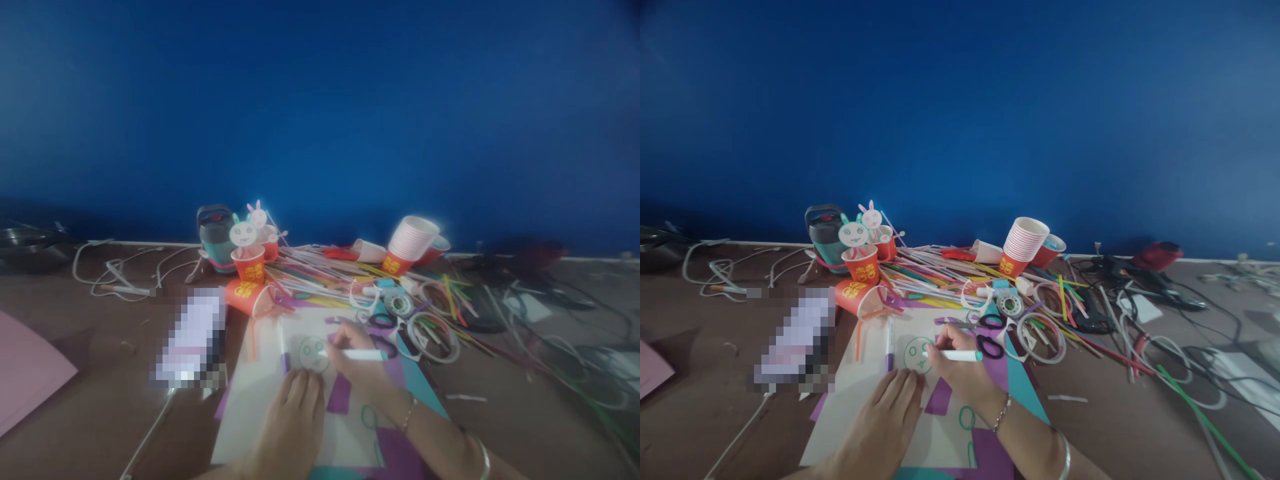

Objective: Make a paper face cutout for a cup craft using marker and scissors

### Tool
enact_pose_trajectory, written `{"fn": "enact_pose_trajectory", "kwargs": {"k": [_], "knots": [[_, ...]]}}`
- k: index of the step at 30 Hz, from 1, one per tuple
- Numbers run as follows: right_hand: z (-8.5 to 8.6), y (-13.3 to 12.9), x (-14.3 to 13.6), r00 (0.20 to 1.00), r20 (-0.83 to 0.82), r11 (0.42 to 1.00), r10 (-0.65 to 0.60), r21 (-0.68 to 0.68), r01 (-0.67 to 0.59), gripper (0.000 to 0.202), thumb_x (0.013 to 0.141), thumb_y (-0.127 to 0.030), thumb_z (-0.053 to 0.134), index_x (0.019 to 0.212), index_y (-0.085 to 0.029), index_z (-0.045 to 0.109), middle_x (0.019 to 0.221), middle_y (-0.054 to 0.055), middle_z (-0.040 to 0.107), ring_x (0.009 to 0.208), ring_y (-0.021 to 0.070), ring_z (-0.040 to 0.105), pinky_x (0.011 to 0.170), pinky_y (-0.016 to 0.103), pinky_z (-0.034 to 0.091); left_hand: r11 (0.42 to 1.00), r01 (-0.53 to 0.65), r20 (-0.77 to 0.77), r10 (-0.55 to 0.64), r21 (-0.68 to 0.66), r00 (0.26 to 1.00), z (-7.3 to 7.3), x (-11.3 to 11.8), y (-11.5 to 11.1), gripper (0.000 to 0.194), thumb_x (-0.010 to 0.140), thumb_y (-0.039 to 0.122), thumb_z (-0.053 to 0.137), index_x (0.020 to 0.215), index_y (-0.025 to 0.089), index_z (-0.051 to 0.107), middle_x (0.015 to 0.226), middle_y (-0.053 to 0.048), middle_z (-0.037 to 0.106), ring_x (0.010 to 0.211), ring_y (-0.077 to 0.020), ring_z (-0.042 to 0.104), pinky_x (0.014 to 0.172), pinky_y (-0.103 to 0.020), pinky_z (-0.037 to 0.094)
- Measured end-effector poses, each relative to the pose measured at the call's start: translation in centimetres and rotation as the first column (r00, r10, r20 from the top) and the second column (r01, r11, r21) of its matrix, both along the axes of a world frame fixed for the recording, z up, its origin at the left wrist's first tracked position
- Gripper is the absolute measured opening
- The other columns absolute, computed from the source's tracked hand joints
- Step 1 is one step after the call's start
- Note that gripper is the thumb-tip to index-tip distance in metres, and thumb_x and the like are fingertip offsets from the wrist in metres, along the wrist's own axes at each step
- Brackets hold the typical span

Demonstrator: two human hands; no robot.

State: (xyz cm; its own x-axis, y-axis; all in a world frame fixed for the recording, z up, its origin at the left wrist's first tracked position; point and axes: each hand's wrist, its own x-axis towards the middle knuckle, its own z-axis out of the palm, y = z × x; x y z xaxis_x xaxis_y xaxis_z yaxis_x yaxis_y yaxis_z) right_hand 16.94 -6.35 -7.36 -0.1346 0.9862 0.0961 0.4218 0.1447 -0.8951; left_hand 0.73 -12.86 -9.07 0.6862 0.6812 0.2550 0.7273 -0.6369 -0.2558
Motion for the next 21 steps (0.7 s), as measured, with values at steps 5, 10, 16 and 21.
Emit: {"fn": "enact_pose_trajectory", "kwargs": {"k": [5,10,16,21], "knots": [[-0.4,0.1,0.1,0.999,-0.025,0.999,0.027,0.022,-0.027,0.017,0.074,-0.022,0.055,0.064,-0.022,0.042,0.057,-0.005,0.046,0.054,0.0119,0.043,0.051,0.022,0.037,1.0,-0.009,0.009,0.009,0.01,1.0,-0.1,0.1,0.0,0.035,0.088,0.026,0.043,0.114,0.011,0.061,0.108,-0.01,0.063,0.099,-0.0218,0.055,0.093,-0.038,0.039],[-1.2,0.2,0.2,0.998,-0.062,1.0,0.016,0.002,-0.016,0.022,0.079,-0.028,0.053,0.063,-0.022,0.04,0.054,-0.006,0.041,0.05,0.0108,0.038,0.047,0.022,0.033,1.0,-0.01,0.014,0.01,0.019,1.0,-0.1,0.2,0.0,0.034,0.088,0.023,0.042,0.114,0.011,0.061,0.107,-0.009,0.063,0.098,-0.0212,0.055,0.092,-0.037,0.039],[-1.2,0.4,0.1,0.995,-0.02,0.995,0.094,-0.027,-0.095,0.022,0.08,-0.03,0.054,0.063,-0.021,0.042,0.055,-0.006,0.043,0.051,0.0107,0.039,0.048,0.022,0.033,0.999,-0.013,0.053,0.011,0.041,0.999,-0.1,0.3,0.1,0.033,0.085,0.021,0.043,0.11,0.012,0.063,0.103,-0.008,0.065,0.095,-0.0222,0.057,0.091,-0.037,0.039],[-1.2,0.4,0.0,0.992,0.009,0.992,0.126,0.017,-0.126,0.022,0.079,-0.028,0.054,0.063,-0.021,0.041,0.056,-0.006,0.044,0.054,0.0105,0.04,0.049,0.021,0.033,0.999,-0.02,0.069,0.017,0.049,0.998,0.1,0.4,0.1,0.031,0.084,0.019,0.044,0.107,0.012,0.064,0.102,-0.006,0.066,0.093,-0.0215,0.059,0.09,-0.036,0.04]]}}
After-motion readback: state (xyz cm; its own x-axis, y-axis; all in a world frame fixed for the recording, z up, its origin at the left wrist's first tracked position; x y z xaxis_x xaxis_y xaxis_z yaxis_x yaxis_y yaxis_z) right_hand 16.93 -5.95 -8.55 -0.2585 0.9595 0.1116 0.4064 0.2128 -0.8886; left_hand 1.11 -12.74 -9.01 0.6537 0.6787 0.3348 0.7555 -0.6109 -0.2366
